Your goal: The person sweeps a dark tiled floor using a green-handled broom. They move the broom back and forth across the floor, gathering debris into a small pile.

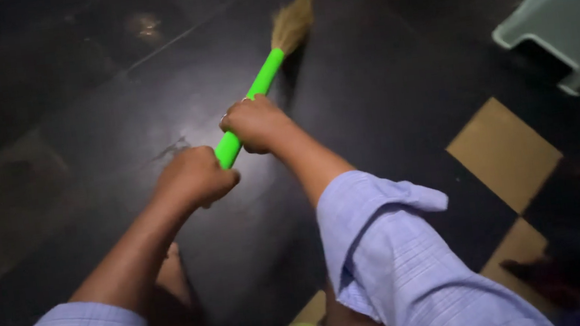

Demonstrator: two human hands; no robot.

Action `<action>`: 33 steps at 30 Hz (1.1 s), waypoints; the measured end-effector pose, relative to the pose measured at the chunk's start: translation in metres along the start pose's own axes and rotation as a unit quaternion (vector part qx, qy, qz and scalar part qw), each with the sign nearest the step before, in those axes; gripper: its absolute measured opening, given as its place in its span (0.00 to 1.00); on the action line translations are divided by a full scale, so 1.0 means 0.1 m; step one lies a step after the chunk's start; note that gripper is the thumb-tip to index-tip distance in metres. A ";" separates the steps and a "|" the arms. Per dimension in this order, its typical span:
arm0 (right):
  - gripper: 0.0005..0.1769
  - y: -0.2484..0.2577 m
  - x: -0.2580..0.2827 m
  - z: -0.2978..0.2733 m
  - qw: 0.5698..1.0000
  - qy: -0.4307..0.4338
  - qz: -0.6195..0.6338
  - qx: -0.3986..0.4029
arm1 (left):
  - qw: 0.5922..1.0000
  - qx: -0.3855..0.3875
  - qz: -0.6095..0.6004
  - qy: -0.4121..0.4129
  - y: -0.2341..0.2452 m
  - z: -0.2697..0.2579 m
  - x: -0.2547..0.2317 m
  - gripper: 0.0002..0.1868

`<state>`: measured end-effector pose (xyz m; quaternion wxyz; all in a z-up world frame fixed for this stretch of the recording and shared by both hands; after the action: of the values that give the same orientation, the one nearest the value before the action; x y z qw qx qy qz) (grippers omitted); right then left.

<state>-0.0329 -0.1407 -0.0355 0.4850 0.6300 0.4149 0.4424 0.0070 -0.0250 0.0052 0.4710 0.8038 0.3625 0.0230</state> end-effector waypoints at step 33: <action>0.24 -0.29 -0.32 -0.88 0.919 -0.218 0.152 0.292 | 0.942 -0.098 0.177 -0.269 -0.04 0.29 -0.73 0.32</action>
<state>-0.1287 -0.1447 -0.0568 0.2850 0.8798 0.3089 0.2219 -0.0376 -0.0894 0.0077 0.6155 0.7813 0.0703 -0.0762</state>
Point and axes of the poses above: each hand's wrist, its own z-axis towards the middle knuckle, its own y-axis out of the back of the hand, x = y × z, the point moved 8 cm from there along z, towards the middle knuckle, and after that the axes turned 2 degrees about z, right-handed, at the moved point
